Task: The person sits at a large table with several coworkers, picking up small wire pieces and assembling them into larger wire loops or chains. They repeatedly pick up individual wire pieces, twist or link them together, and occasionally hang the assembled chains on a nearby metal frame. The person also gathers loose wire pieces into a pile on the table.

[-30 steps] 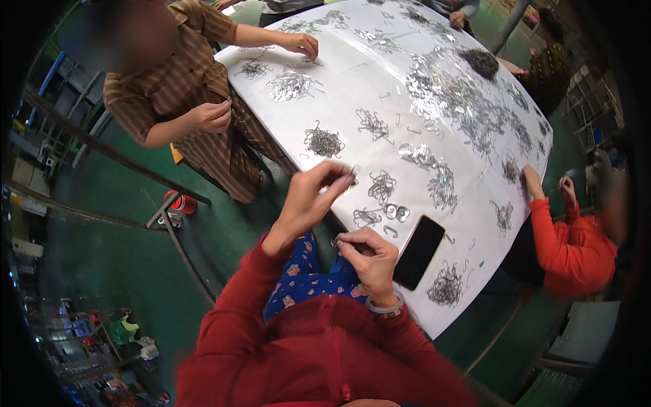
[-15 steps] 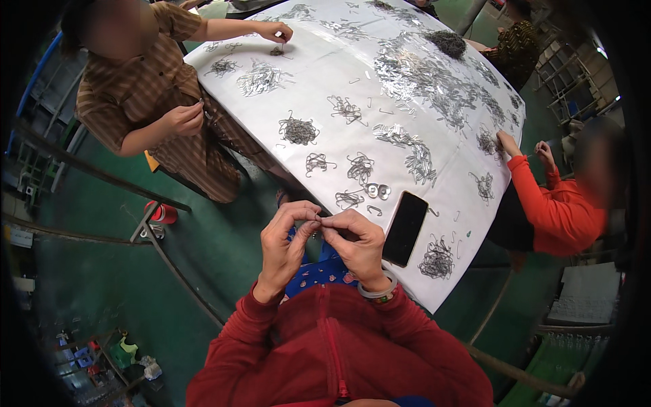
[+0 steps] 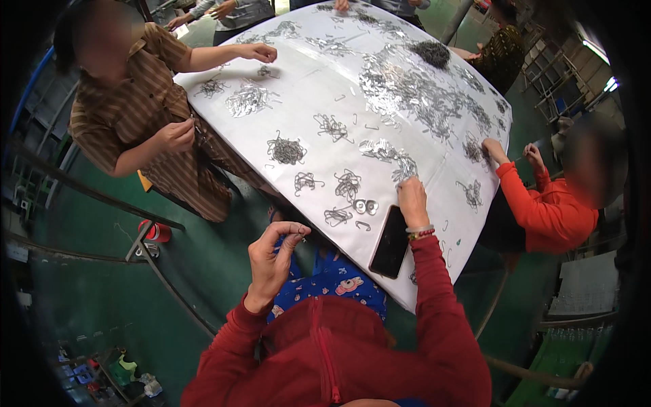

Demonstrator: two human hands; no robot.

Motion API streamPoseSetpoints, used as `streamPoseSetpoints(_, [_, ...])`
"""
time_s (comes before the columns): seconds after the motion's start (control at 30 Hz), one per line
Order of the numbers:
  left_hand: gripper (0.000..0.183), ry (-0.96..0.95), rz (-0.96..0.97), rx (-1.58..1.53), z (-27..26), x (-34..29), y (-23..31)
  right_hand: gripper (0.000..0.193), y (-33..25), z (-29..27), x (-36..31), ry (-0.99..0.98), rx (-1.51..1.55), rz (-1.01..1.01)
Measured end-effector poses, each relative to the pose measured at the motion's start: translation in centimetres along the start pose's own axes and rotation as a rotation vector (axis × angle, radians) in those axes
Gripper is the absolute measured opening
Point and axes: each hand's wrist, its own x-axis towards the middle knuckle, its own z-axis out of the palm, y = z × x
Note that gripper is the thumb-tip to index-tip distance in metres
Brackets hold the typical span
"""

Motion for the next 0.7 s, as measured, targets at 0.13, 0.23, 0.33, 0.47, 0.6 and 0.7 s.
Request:
streamPoseSetpoints(0.13, [0.006,0.043,0.003,0.0,-0.4,-0.2,0.1,0.009,-0.1,0.4,-0.9,0.078,0.042,-0.001])
streamPoseSetpoints(0.23, [0.007,0.061,0.005,0.012,-0.7,-0.6,0.2,0.009,-0.1,0.4,-1.2,0.073,0.079,0.028])
streamPoseSetpoints(0.33, [0.007,0.078,0.007,0.008,-0.9,-1.2,0.3,0.009,0.3,0.6,-1.4,0.0,0.049,-0.038])
streamPoseSetpoints(0.47, [0.005,0.067,-0.017,-0.041,-1.2,-2.1,0.4,0.009,1.2,0.3,-1.5,-0.01,0.104,0.006])
streamPoseSetpoints(0.6, [0.006,0.058,-0.016,-0.06,-1.2,-2.6,0.3,0.01,1.8,0.3,-1.7,0.015,0.09,-0.034])
streamPoseSetpoints(0.7, [0.006,0.035,-0.007,-0.075,-1.1,-2.7,0.1,0.012,1.4,-0.4,-1.2,-0.006,0.026,-0.019])
